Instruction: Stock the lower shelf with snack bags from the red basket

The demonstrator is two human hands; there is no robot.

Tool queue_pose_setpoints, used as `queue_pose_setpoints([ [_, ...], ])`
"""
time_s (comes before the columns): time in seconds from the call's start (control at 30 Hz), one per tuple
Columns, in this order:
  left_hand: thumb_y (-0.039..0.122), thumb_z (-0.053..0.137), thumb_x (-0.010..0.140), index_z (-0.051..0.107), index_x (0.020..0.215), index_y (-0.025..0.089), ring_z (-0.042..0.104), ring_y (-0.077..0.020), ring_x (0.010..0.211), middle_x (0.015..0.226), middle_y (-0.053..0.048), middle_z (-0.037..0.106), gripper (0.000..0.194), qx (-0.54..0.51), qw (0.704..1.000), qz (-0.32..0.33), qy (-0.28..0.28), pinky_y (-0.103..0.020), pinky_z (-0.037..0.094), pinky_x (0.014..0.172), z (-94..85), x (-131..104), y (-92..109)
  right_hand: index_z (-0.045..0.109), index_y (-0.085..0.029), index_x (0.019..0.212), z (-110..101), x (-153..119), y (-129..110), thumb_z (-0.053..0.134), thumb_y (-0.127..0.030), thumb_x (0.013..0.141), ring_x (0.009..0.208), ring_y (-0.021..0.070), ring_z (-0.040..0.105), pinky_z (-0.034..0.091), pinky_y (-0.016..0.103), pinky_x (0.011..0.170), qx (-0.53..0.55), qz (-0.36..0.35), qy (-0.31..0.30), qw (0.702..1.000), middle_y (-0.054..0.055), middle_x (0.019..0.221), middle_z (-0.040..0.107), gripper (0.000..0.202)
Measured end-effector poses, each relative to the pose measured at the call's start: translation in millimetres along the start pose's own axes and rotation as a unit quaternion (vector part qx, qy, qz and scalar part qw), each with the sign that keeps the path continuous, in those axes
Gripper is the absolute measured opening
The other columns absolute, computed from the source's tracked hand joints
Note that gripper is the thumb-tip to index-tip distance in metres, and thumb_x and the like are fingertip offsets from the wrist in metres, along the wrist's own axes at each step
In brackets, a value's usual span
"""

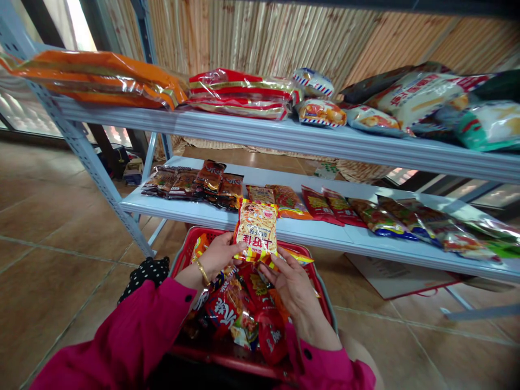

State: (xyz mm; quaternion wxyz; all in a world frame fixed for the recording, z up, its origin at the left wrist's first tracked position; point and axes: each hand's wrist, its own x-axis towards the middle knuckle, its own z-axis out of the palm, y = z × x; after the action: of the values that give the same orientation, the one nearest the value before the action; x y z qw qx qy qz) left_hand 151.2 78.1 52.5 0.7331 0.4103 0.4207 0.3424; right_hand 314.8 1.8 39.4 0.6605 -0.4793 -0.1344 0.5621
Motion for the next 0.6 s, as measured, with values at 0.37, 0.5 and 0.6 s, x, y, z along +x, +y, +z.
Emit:
queue_pose_setpoints([
  [0.37, 0.006, 0.074, 0.071, 0.062, 0.076, 0.011, 0.066, -0.0126, 0.074, 0.085, -0.01, 0.07, 0.014, -0.139, 0.99, 0.014, 0.034, -0.028, 0.055, 0.08, 37.4, 28.9, 24.3, 0.067, -0.023, 0.09, 1.8, 37.7, -34.1, 0.083, -0.018, 0.059, 0.082, 0.0149, 0.068, 0.059, 0.028, 0.076, 0.005, -0.098, 0.016, 0.995, 0.0, 0.097, 0.072, 0.035],
  [0.5, 0.001, 0.065, 0.078, 0.063, 0.078, 0.012, 0.065, -0.0104, 0.069, 0.079, -0.007, 0.069, 0.011, -0.21, 0.976, -0.009, 0.052, -0.022, 0.055, 0.07, 46.9, 50.2, 23.9, 0.065, -0.024, 0.091, 3.3, 64.3, -49.6, 0.081, -0.017, 0.061, 0.078, 0.015, 0.069, 0.059, 0.03, 0.077, -0.004, -0.112, 0.019, 0.994, 0.0, 0.088, 0.072, 0.035],
  [0.6, 0.007, 0.065, 0.08, 0.063, 0.086, 0.015, 0.06, -0.0091, 0.055, 0.072, -0.002, 0.066, 0.01, -0.243, 0.966, -0.04, 0.081, -0.021, 0.052, 0.053, 52.2, 67.2, 22.4, 0.064, -0.023, 0.09, 5.9, 83.6, -58.8, 0.081, -0.015, 0.06, 0.074, 0.0137, 0.068, 0.059, 0.029, 0.075, -0.005, -0.113, 0.023, 0.993, 0.0, 0.085, 0.072, 0.035],
])
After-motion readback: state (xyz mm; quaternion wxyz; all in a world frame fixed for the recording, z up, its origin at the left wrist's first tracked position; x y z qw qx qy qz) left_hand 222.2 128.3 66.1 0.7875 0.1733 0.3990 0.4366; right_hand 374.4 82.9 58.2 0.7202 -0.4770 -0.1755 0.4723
